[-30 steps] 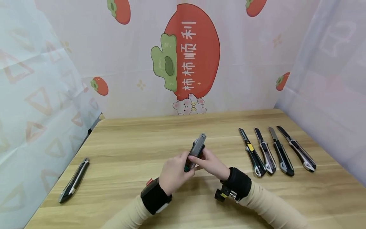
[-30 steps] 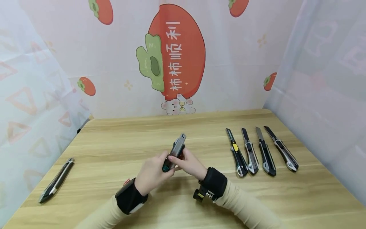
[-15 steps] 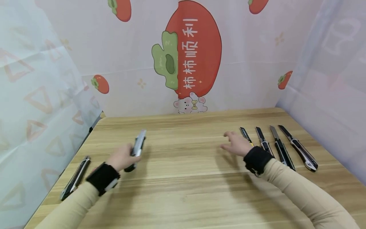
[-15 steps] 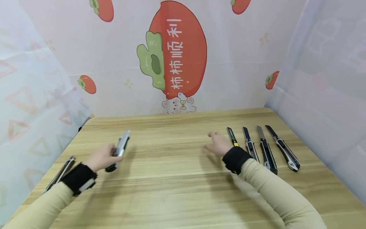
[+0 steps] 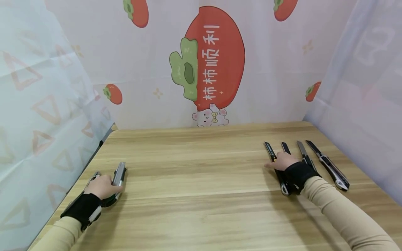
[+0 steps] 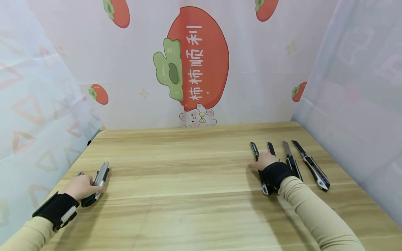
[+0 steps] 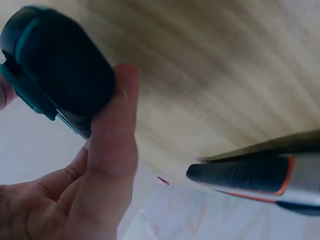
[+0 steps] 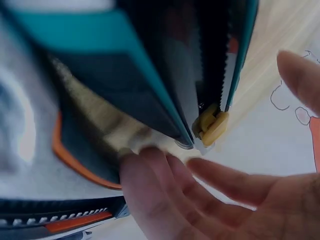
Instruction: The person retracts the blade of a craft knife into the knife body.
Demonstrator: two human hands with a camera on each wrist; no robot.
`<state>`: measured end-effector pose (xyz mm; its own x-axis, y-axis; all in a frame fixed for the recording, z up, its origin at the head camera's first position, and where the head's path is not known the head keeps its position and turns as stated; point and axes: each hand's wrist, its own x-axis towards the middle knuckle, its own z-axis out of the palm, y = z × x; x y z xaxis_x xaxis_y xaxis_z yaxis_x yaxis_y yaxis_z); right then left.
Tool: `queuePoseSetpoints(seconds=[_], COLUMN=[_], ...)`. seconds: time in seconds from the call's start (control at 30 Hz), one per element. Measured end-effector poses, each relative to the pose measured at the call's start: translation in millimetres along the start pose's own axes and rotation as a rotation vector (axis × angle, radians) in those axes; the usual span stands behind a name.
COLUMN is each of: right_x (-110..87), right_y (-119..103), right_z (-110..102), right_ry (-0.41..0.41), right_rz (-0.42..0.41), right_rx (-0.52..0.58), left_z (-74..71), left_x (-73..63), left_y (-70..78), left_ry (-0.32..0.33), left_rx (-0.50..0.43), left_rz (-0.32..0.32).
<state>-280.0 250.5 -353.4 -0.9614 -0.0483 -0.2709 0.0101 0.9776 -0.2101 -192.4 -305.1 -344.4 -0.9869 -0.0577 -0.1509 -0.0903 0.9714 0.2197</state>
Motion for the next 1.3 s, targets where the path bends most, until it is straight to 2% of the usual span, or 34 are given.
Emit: queuePoseSetpoints(seconds=[0.13, 0.27, 0.8, 1.0, 1.3], right_x=[3.5, 7.0, 2.9, 5.5, 4.4], right_y=[-0.1, 1.2, -1.4, -0.3, 6.6], right_z=[2.8, 3.8, -2.7, -2.6, -2.9], right_ry=[-0.06, -0.065, -0.091, -0.111, -0.089], right_rz=[0.021, 0.038, 0.053, 0.078, 0.055], right_rx=[-0.017, -0.035, -0.019, -0.001, 0.046], left_z=[4.1, 4.8, 6.3, 6.3, 4.3], left_x=[1.1, 1.5, 1.1, -0.6, 1.9], left_y=[-3.4, -4.9, -4.9, -6.2, -6.0], left_ry=[-0.023, -0.023, -0.025, -0.026, -0.065], left_rx=[0.003, 0.007, 0.063, 0.043, 0.018], left_rz=[-0.042, -0.056, -0.021, -0.011, -0.026])
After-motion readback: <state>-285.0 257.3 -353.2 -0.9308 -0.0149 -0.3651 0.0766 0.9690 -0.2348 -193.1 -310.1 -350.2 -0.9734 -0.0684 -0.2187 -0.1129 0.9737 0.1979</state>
